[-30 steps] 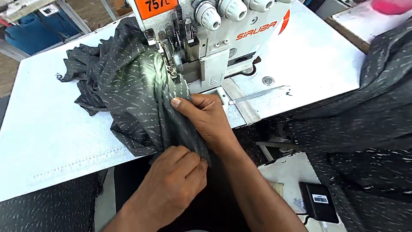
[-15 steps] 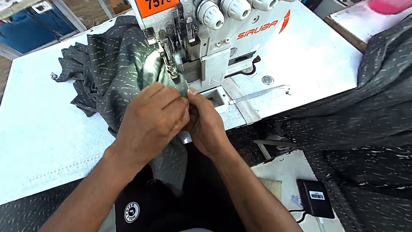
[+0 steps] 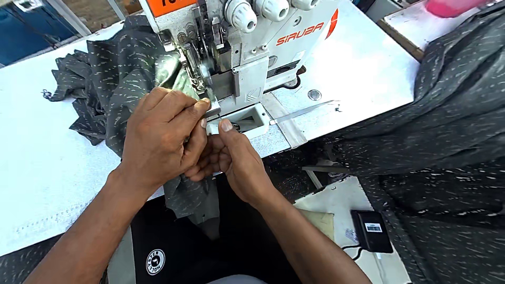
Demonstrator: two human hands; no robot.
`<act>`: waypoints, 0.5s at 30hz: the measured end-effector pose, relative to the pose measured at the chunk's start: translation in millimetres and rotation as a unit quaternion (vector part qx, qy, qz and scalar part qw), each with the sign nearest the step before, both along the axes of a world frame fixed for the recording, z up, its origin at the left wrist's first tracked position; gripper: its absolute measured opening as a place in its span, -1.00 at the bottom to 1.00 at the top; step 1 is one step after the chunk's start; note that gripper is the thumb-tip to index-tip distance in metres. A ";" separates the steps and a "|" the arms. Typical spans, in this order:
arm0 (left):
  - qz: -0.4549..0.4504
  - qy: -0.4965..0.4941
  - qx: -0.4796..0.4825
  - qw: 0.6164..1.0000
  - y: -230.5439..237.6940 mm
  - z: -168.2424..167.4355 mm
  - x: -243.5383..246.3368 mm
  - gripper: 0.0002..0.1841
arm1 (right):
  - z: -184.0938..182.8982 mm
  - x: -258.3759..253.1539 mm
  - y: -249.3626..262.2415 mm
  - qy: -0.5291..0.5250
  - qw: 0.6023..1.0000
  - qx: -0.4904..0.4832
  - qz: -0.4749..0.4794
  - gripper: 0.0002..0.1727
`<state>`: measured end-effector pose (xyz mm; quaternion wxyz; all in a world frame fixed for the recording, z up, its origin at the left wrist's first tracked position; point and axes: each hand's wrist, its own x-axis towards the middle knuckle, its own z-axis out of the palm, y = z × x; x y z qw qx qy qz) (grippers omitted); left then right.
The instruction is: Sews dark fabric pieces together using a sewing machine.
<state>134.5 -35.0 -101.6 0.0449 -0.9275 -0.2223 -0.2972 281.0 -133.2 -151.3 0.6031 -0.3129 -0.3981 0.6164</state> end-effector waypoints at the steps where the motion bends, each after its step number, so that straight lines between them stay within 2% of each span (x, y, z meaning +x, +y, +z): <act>1: -0.002 -0.001 -0.001 1.000 2.6 -0.9 -2.3 -0.63 | 1.0 -1.3 -2.2 -0.005 1.000 0.005 0.001 -0.13; 3: -0.005 -0.006 -0.012 1.000 10.3 -3.6 -7.6 -0.57 | -3.2 -3.7 -8.4 -0.012 1.000 -0.002 0.012 -0.11; 6: 0.004 -0.022 -0.047 0.999 19.2 -8.3 -17.3 -0.37 | -11.8 -5.4 -19.3 -0.054 0.998 -0.014 0.013 -0.16; 7: 0.018 -0.022 -0.055 0.998 17.2 -9.3 -19.3 -0.35 | -13.0 -5.4 -24.7 -0.089 0.996 -0.007 -0.003 -0.23; 9: 0.046 -0.022 -0.061 0.997 5.2 -10.7 -21.4 -0.43 | -15.7 -5.8 -34.8 -0.186 0.977 0.051 -0.088 -0.50; 11: 0.069 -0.029 -0.043 0.996 -6.5 -11.4 -21.1 -0.63 | -14.5 -4.0 -26.9 -0.318 0.909 0.155 -0.219 -0.74; 13: 0.084 -0.058 -0.057 0.993 -22.9 -10.2 -20.5 -0.72 | -3.7 0.1 -7.5 -0.459 0.817 0.208 -0.280 -0.64; 15: 0.100 -0.110 -0.125 0.981 -46.4 -6.8 -16.6 -0.72 | 9.5 0.3 11.4 -0.586 0.742 0.191 -0.263 -0.45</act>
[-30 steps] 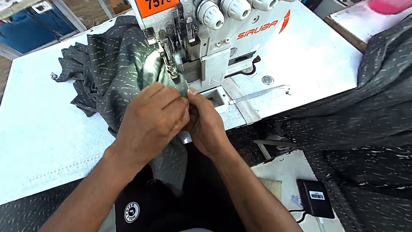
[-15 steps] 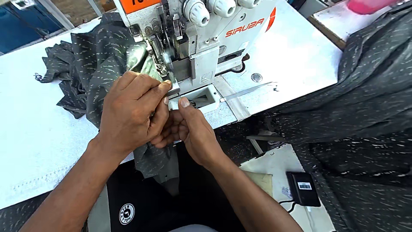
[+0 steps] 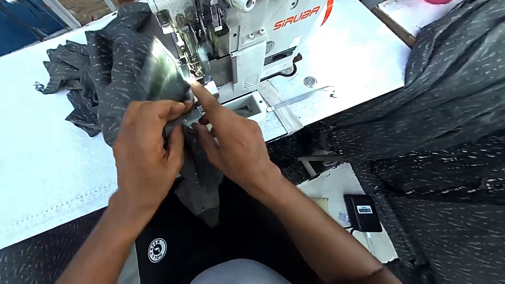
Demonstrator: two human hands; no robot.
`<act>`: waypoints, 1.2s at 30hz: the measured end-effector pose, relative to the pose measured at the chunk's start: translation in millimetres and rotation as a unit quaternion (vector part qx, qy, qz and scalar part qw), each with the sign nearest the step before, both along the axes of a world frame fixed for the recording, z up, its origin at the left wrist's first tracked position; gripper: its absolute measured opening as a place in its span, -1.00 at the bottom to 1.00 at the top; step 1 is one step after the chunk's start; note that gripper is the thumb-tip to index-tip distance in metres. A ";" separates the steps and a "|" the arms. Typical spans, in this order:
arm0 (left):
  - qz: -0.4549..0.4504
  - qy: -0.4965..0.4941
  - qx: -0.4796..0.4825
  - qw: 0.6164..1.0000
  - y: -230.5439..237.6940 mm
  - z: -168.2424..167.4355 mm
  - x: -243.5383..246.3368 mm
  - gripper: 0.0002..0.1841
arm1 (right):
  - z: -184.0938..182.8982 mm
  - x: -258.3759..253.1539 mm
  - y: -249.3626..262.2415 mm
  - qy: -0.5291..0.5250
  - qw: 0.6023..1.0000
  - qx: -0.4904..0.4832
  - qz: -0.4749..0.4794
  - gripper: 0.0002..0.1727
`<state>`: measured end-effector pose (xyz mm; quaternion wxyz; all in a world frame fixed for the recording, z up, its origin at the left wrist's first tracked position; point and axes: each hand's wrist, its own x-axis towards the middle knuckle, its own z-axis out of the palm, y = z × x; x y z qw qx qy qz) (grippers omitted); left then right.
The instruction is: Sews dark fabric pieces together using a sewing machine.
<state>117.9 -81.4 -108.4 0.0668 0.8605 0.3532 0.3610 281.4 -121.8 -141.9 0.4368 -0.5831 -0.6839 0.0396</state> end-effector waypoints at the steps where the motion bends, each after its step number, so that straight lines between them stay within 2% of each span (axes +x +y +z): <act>1: 0.008 -0.039 -0.055 0.998 -12.2 0.0 4.7 -0.69 | 1.8 0.1 7.0 -0.045 0.999 -0.016 -0.013 -0.42; 3: 0.010 -0.145 -0.157 0.977 -32.0 -2.5 20.0 -0.62 | -3.4 4.8 13.8 -0.052 0.998 0.030 -0.024 -0.51; 5: -0.009 -0.210 -0.189 0.959 -38.5 -1.4 38.9 -0.62 | -10.1 15.1 14.5 0.011 0.994 0.094 -0.050 -0.66; 9: -0.025 -0.208 -0.154 0.966 -30.7 -0.6 62.3 -0.65 | -10.0 27.7 36.6 0.085 0.980 0.142 -0.112 -0.69; 13: -0.015 -0.161 -0.075 0.984 -22.4 -10.0 56.1 -0.71 | -10.3 27.7 39.4 0.080 0.977 0.157 -0.122 -0.72; 15: -0.030 -0.114 0.007 0.993 -29.2 -17.1 38.1 -0.75 | -9.5 24.1 9.0 0.104 0.986 0.110 -0.070 -0.63; 16: -0.048 -0.083 0.033 0.995 -36.5 -18.3 25.1 -0.79 | -10.3 23.4 -10.9 0.154 0.985 0.071 -0.030 -0.60; 18: -0.112 -0.033 0.039 0.992 -48.8 -21.3 3.0 -0.83 | -13.8 26.5 -36.6 0.326 0.943 -0.039 0.055 -0.66; 20: -0.204 0.011 0.011 0.979 -64.1 -24.7 -4.9 -0.83 | -10.5 26.1 -43.9 0.413 0.890 -0.157 0.111 -0.44; 21: -0.252 0.035 -0.007 0.967 -73.8 -24.8 -3.6 -0.83 | -4.5 23.0 -43.1 0.429 0.869 -0.198 0.144 -0.41; 23: -0.349 0.089 -0.065 0.931 -93.5 -22.0 -0.9 -0.82 | 5.2 16.4 -36.3 0.451 0.837 -0.232 0.206 -0.60; 25: -0.417 0.130 -0.156 0.886 -111.5 -13.2 -8.9 -0.79 | 4.6 13.6 -39.9 0.442 0.826 -0.258 0.237 -0.80; 26: -0.424 0.137 -0.190 0.875 -112.9 -2.7 -15.6 -0.77 | 0.9 15.5 -45.8 0.432 0.823 -0.277 0.245 -0.83; 27: -0.410 0.121 -0.197 0.882 -107.6 11.8 -22.1 -0.75 | -3.3 17.9 -52.5 0.434 0.813 -0.290 0.259 -0.82; 29: -0.361 0.063 -0.157 0.917 -81.5 38.6 -30.4 -0.68 | -7.9 17.7 -63.5 0.432 0.802 -0.280 0.305 -0.81; 30: -0.343 0.065 -0.130 0.928 -65.0 48.3 -32.2 -0.62 | -6.1 13.6 -69.8 0.403 0.818 -0.256 0.321 -0.83; 31: -0.327 0.090 -0.092 0.936 -46.5 55.1 -31.1 -0.59 | -1.0 11.4 -73.6 0.362 0.838 -0.224 0.341 -0.83; 33: -0.300 0.200 -0.023 0.932 -13.3 61.4 -28.0 -0.62 | 11.8 12.0 -83.8 0.298 0.856 -0.175 0.384 -0.75; 35: -0.292 0.294 0.014 0.910 9.7 61.4 -27.2 -0.72 | 21.4 23.5 -97.4 0.289 0.839 -0.160 0.433 -0.71; 36: -0.295 0.310 0.024 0.903 18.7 59.1 -26.2 -0.75 | 23.5 31.7 -102.2 0.303 0.826 -0.163 0.447 -0.73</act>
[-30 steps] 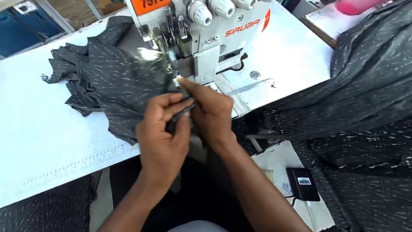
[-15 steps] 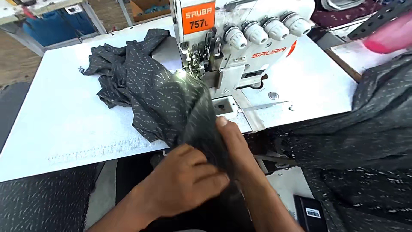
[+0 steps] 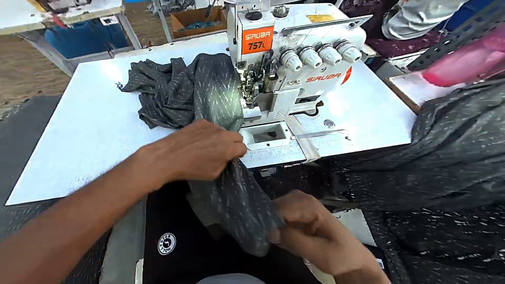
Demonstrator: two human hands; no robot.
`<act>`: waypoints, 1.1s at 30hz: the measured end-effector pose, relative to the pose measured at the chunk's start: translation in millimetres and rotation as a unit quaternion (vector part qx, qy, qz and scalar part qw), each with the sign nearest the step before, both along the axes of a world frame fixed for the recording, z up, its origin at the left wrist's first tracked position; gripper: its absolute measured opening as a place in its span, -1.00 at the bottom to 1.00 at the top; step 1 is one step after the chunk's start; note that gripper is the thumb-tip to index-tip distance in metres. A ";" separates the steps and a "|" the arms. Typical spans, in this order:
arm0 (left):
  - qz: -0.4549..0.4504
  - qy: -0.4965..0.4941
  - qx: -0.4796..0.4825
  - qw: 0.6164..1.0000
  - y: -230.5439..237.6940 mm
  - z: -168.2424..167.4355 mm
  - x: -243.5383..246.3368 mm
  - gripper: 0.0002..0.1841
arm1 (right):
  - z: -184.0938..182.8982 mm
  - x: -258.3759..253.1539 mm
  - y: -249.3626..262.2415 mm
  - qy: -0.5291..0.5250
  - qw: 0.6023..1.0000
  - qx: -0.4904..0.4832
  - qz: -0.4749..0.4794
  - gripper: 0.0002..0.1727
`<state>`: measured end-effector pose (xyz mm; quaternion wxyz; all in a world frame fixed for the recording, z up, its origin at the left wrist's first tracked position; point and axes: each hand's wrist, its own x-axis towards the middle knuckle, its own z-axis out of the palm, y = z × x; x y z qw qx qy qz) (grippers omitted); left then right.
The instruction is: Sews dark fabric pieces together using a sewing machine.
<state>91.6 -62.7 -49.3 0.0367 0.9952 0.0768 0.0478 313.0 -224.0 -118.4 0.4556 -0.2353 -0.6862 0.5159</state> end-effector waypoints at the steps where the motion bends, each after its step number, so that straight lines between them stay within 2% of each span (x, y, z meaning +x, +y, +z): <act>1: -0.006 0.000 0.008 1.000 6.5 -2.3 1.2 -0.74 | -0.2 7.4 -3.2 0.010 1.000 -0.013 0.000 -0.75; 4: 0.015 -0.045 0.000 0.999 1.6 -3.6 1.9 -0.64 | -11.0 18.8 -12.9 0.024 0.997 -0.058 -0.048 -0.76; 6: 0.067 -0.131 -0.019 0.989 -9.9 -3.2 -4.3 -0.61 | -21.6 23.2 -19.6 0.039 0.995 -0.082 -0.048 -0.75; 10: 0.195 -0.275 -0.098 0.936 -12.7 -15.6 -32.1 -0.66 | -45.2 28.5 -30.6 0.080 0.985 -0.150 -0.041 -0.74; 12: 0.255 -0.308 -0.095 0.912 -7.8 -21.1 -41.6 -0.67 | -50.9 28.4 -31.4 0.091 0.981 -0.167 -0.034 -0.73; 15: 0.252 -0.291 -0.059 0.921 5.3 -18.7 -30.9 -0.64 | -57.9 25.6 -33.6 0.110 0.976 -0.186 -0.012 -0.75; 18: 0.225 -0.214 -0.053 0.949 29.7 -17.0 -1.3 -0.55 | -65.8 20.7 -42.3 0.115 0.975 -0.192 0.014 -0.79; 21: 0.248 -0.121 -0.022 0.961 58.9 -23.8 15.4 -0.54 | -70.3 20.8 -60.2 0.115 0.973 -0.192 0.056 -0.86; 23: 0.274 -0.091 -0.013 0.957 62.6 -28.0 15.7 -0.54 | -80.3 25.9 -79.4 0.113 0.968 -0.215 0.065 -0.84; 28: 0.280 -0.106 -0.002 0.954 64.5 -32.3 9.9 -0.52 | -113.7 44.4 -112.5 0.065 0.957 -0.282 0.022 -0.91; 33: 0.288 -0.100 -0.004 0.952 64.2 -30.8 9.8 -0.52 | -117.3 55.9 -121.0 0.040 0.940 -0.339 -0.009 -0.85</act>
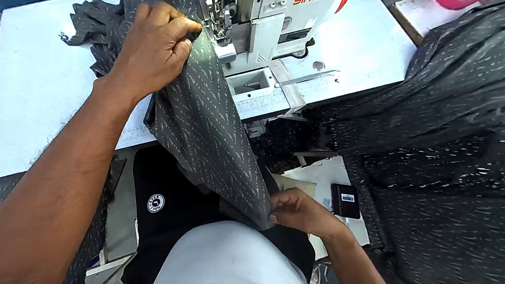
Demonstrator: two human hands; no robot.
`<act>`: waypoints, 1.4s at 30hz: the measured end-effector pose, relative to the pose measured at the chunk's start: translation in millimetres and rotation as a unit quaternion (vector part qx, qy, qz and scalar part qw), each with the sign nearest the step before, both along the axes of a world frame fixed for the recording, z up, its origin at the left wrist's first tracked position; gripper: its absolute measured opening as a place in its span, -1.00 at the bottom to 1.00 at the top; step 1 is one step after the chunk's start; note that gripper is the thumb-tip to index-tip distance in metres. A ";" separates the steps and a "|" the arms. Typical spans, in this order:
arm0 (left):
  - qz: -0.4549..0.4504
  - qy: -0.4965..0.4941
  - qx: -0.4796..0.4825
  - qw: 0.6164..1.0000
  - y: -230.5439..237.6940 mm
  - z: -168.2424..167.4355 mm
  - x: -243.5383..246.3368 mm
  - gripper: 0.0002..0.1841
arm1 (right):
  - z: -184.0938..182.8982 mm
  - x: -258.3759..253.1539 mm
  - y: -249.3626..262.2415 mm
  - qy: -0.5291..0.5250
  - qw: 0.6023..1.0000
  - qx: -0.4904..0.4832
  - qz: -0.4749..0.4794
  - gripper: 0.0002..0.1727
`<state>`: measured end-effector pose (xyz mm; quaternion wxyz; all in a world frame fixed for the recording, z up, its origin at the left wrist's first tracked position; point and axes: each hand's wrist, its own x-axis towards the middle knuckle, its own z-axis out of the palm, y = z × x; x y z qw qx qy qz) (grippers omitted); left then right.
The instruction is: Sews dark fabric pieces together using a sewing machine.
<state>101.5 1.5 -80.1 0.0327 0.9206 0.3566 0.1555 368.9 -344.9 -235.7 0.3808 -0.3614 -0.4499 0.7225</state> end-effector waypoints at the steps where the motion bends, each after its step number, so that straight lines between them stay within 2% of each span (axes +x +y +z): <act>1: 0.000 -0.001 0.000 1.000 0.0 0.1 0.0 -0.52 | -0.1 2.6 -0.4 -0.002 1.000 -0.004 0.004 -0.84; 6: 0.003 0.001 -0.005 1.000 -1.2 0.9 -0.9 -0.50 | 4.2 17.2 -6.1 -0.022 0.999 -0.011 0.022 -0.81; 9: 0.015 -0.033 -0.025 0.999 3.2 -1.6 -3.1 -0.49 | 18.0 36.6 -7.2 -0.056 0.995 0.072 0.051 -0.90; 11: 0.041 -0.097 -0.069 0.992 10.4 -6.3 -7.4 -0.46 | 36.9 59.4 1.5 -0.157 0.975 0.152 0.034 -0.90; 12: 0.053 -0.145 -0.086 0.984 14.1 -10.4 -11.1 -0.52 | 46.6 70.4 8.3 -0.237 0.953 0.188 -0.011 -0.89; 13: 0.065 -0.188 -0.091 0.976 15.3 -14.0 -15.9 -0.61 | 56.2 78.2 16.1 -0.345 0.909 0.219 -0.085 -0.87; 15: 0.085 -0.234 -0.089 0.964 -4.6 -11.1 -29.1 -0.69 | 73.5 84.3 32.5 -0.580 0.749 0.243 -0.210 -0.77; 16: 0.097 -0.258 -0.099 0.956 -29.4 -4.9 -35.6 -0.70 | 79.0 84.6 38.6 -0.630 0.696 0.235 -0.250 -0.72; 17: 0.106 -0.297 -0.115 0.942 -61.1 1.7 -39.1 -0.71 | 84.9 81.3 44.6 -0.643 0.668 0.242 -0.286 -0.62; 18: 0.110 -0.349 -0.138 0.920 -93.7 6.6 -37.2 -0.76 | 93.1 70.4 53.3 -0.632 0.661 0.265 -0.306 -0.47; 20: 0.072 -0.448 -0.227 0.862 -150.3 9.9 -18.6 -0.87 | 110.4 24.2 79.4 -0.558 0.701 0.343 -0.284 -0.08; 21: 0.029 -0.472 -0.279 0.836 -171.1 8.9 -6.4 -0.91 | 116.6 -6.4 95.0 -0.513 0.732 0.372 -0.252 0.05; 22: -0.024 -0.474 -0.318 0.821 -182.6 8.5 4.2 -0.92 | 119.4 -35.7 111.7 -0.467 0.756 0.398 -0.226 0.05; 23: -0.076 -0.456 -0.331 0.823 -185.1 9.5 9.1 -0.90 | 118.6 -58.9 127.5 -0.436 0.765 0.424 -0.214 -0.11; 24: -0.107 -0.418 -0.309 0.847 -182.9 11.9 4.8 -0.85 | 116.2 -73.2 138.9 -0.413 0.767 0.446 -0.206 -0.34; 25: -0.098 -0.380 -0.256 0.884 -178.7 13.9 -8.4 -0.78 | 114.4 -80.9 145.5 -0.401 0.763 0.463 -0.205 -0.57; 26: -0.053 -0.354 -0.204 0.911 -172.6 14.2 -29.0 -0.74 | 113.6 -82.5 147.1 -0.394 0.766 0.465 -0.207 -0.74; 27: 0.021 -0.345 -0.174 0.922 -163.5 12.5 -52.7 -0.73 | 111.8 -79.0 145.4 -0.383 0.781 0.448 -0.207 -0.81; 29: 0.189 -0.347 -0.161 0.905 -128.2 3.8 -95.5 -0.65 | 106.3 -69.7 142.4 -0.355 0.819 0.402 -0.203 -0.85; 30: 0.249 -0.335 -0.170 0.893 -103.1 -2.2 -112.3 -0.53 | 106.5 -68.1 141.5 -0.352 0.826 0.390 -0.203 -0.85; 32: 0.320 -0.312 -0.198 0.872 -48.5 -16.0 -129.4 -0.21 | 115.0 -70.8 142.0 -0.361 0.822 0.393 -0.202 -0.85; 33: 0.343 -0.287 -0.211 0.869 -22.5 -22.3 -131.8 -0.12 | 120.2 -73.2 142.6 -0.364 0.818 0.398 -0.198 -0.85; 34: 0.360 -0.249 -0.215 0.873 -0.2 -28.5 -132.5 -0.12 | 123.6 -74.8 142.4 -0.367 0.817 0.400 -0.196 -0.85; 35: 0.365 -0.208 -0.209 0.883 17.3 -34.8 -133.5 -0.21 | 124.3 -74.5 141.5 -0.371 0.816 0.398 -0.195 -0.84; 37: 0.353 -0.161 -0.197 0.900 33.2 -42.1 -136.9 -0.52 | 120.0 -66.7 136.4 -0.385 0.818 0.375 -0.204 -0.80; 38: 0.349 -0.171 -0.192 0.901 31.1 -42.2 -139.5 -0.59 | 116.8 -60.5 133.0 -0.386 0.824 0.358 -0.211 -0.75; 40: 0.348 -0.254 -0.190 0.882 19.8 -41.6 -148.7 -0.64 | 111.1 -50.5 130.0 -0.372 0.846 0.314 -0.219 -0.56; 42: 0.364 -0.386 -0.212 0.821 -0.7 -43.7 -158.2 -0.69 | 110.3 -48.9 134.0 -0.358 0.866 0.284 -0.202 -0.40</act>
